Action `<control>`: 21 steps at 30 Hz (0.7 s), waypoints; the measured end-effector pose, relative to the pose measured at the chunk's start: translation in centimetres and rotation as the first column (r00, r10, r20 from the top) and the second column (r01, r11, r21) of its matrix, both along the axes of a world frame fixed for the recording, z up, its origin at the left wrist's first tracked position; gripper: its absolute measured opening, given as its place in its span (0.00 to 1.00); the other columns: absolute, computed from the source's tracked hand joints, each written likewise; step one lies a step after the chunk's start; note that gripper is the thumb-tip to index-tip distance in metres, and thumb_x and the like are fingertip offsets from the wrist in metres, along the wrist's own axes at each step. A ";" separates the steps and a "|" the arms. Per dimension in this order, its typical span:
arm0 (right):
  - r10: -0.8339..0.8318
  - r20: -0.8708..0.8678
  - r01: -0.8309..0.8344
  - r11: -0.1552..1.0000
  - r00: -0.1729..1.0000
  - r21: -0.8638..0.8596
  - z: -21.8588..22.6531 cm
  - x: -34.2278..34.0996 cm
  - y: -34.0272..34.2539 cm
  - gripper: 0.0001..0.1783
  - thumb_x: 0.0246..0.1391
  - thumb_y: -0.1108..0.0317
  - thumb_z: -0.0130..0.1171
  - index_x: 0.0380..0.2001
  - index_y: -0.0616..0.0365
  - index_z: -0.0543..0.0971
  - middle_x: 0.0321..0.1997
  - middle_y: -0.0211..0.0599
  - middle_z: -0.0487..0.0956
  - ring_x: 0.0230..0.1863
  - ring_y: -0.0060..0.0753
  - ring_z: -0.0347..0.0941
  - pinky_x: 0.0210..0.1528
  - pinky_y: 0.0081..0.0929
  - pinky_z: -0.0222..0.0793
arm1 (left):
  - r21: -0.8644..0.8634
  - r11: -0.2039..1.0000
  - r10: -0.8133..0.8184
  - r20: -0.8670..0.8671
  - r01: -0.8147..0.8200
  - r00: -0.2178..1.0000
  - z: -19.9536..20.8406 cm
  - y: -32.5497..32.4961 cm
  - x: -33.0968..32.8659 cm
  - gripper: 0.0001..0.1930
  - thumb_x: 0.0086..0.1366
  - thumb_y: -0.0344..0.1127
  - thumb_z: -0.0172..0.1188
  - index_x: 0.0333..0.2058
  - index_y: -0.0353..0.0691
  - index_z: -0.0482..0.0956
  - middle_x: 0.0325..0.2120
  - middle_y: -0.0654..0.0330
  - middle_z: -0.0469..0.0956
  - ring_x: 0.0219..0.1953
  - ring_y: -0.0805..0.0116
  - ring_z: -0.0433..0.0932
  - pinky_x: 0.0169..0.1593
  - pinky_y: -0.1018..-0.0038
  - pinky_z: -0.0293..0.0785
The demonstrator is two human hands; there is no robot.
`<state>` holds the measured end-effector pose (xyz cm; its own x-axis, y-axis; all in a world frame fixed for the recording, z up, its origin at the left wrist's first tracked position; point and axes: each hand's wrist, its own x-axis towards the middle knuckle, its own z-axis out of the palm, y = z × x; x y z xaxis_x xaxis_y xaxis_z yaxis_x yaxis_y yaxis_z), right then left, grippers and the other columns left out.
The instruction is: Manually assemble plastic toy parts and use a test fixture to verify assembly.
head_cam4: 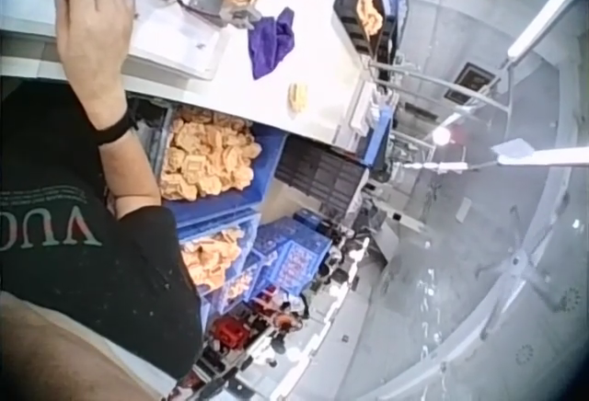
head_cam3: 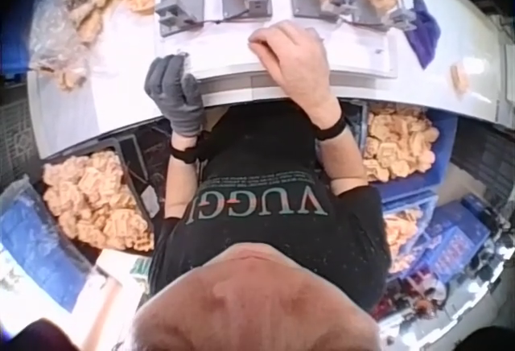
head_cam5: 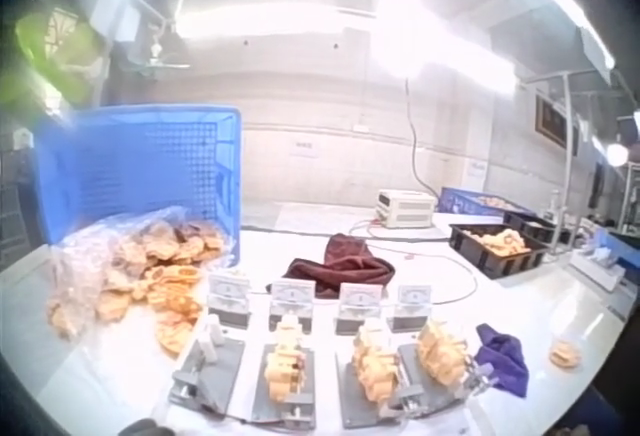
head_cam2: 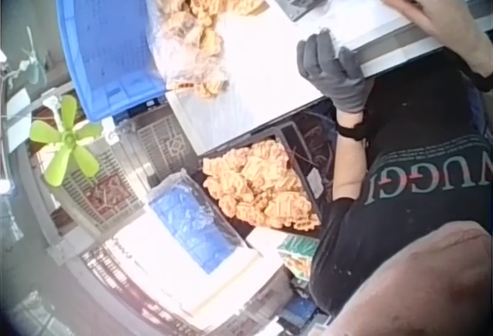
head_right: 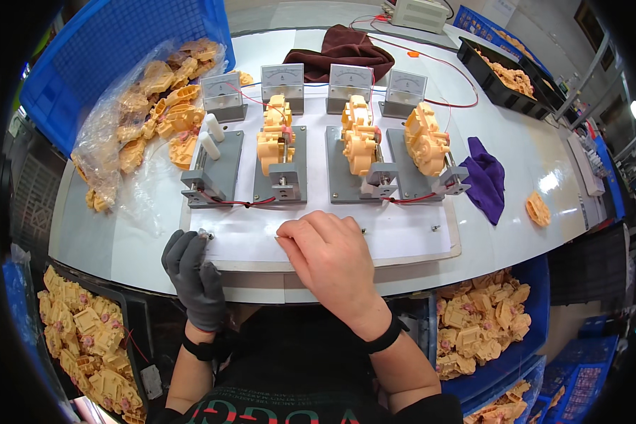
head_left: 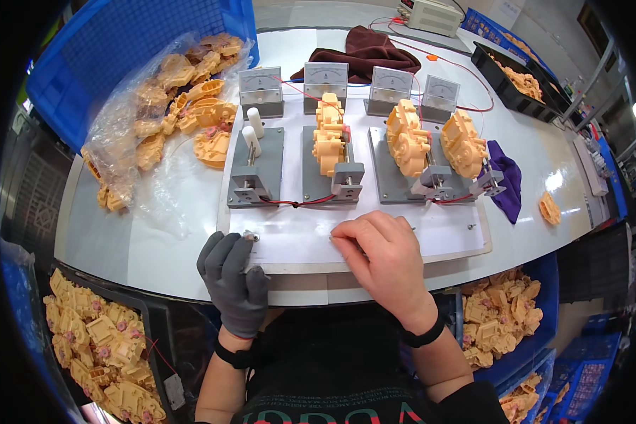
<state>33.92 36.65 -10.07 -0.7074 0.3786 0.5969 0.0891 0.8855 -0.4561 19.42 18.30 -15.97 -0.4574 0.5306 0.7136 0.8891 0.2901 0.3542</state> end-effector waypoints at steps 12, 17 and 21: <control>-0.005 0.002 0.005 1.000 1.000 0.015 0.0 0.0 -0.2 0.05 0.50 0.71 0.67 0.31 0.53 0.80 0.28 0.28 0.77 0.30 0.34 0.73 0.33 0.31 0.61 | 0.011 1.000 -0.017 -0.015 0.017 1.000 0.0 0.0 -0.2 0.18 0.69 0.42 0.52 0.53 0.41 0.75 0.51 0.54 0.72 0.58 0.49 0.67 0.61 0.57 0.63; -0.009 -0.034 0.009 1.000 0.999 0.010 -0.3 0.0 -0.2 0.04 0.51 0.70 0.66 0.31 0.53 0.80 0.29 0.28 0.77 0.31 0.34 0.73 0.34 0.32 0.61 | 0.019 0.999 -0.035 -0.017 0.036 0.999 0.4 -0.1 -0.2 0.17 0.66 0.36 0.55 0.53 0.40 0.74 0.50 0.54 0.73 0.57 0.49 0.68 0.61 0.57 0.63; -0.013 -0.039 0.013 1.000 0.999 0.004 0.0 0.0 -0.2 0.03 0.53 0.69 0.64 0.30 0.53 0.80 0.28 0.28 0.77 0.31 0.34 0.73 0.35 0.31 0.60 | 0.017 0.998 -0.055 0.006 0.055 0.998 2.4 -0.5 0.1 0.19 0.62 0.29 0.59 0.53 0.39 0.73 0.49 0.54 0.74 0.56 0.49 0.69 0.62 0.57 0.63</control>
